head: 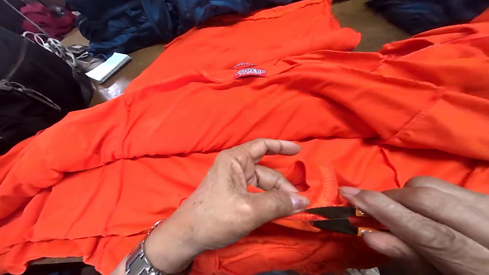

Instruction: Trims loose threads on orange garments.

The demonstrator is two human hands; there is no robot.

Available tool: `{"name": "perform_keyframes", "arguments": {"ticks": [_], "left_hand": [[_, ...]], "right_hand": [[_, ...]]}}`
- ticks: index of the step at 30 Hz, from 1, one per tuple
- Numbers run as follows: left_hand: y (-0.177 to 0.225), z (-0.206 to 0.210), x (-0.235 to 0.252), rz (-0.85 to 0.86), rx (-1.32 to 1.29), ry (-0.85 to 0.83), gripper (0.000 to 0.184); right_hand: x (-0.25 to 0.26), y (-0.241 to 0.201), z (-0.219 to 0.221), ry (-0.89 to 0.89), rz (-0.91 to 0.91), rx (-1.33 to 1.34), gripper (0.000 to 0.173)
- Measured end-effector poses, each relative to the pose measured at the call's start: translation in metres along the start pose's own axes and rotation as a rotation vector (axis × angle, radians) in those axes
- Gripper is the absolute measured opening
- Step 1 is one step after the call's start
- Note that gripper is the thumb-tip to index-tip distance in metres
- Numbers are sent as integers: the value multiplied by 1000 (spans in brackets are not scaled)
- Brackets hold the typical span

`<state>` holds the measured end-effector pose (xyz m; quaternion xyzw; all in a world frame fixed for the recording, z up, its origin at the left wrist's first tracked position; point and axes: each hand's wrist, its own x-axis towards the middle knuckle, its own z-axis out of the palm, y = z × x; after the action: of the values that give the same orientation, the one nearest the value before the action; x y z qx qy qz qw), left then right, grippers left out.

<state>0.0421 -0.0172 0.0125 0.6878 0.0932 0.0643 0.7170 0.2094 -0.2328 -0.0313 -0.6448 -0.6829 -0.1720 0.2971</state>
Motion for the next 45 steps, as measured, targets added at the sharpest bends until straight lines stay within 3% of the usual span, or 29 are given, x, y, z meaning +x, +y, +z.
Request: {"name": "perform_keyframes", "arguments": {"ticks": [9, 25, 45], "left_hand": [[-3, -2, 2, -10, -37, -19, 54], [-8, 0, 4, -223, -294, 29, 48], [-8, 3, 3, -255, -311, 90, 47]], "right_hand": [[8, -3, -3, -70, -33, -23, 36], [5, -5, 3, -41, -40, -56, 33], [4, -4, 5, -59, -40, -79, 34]]}}
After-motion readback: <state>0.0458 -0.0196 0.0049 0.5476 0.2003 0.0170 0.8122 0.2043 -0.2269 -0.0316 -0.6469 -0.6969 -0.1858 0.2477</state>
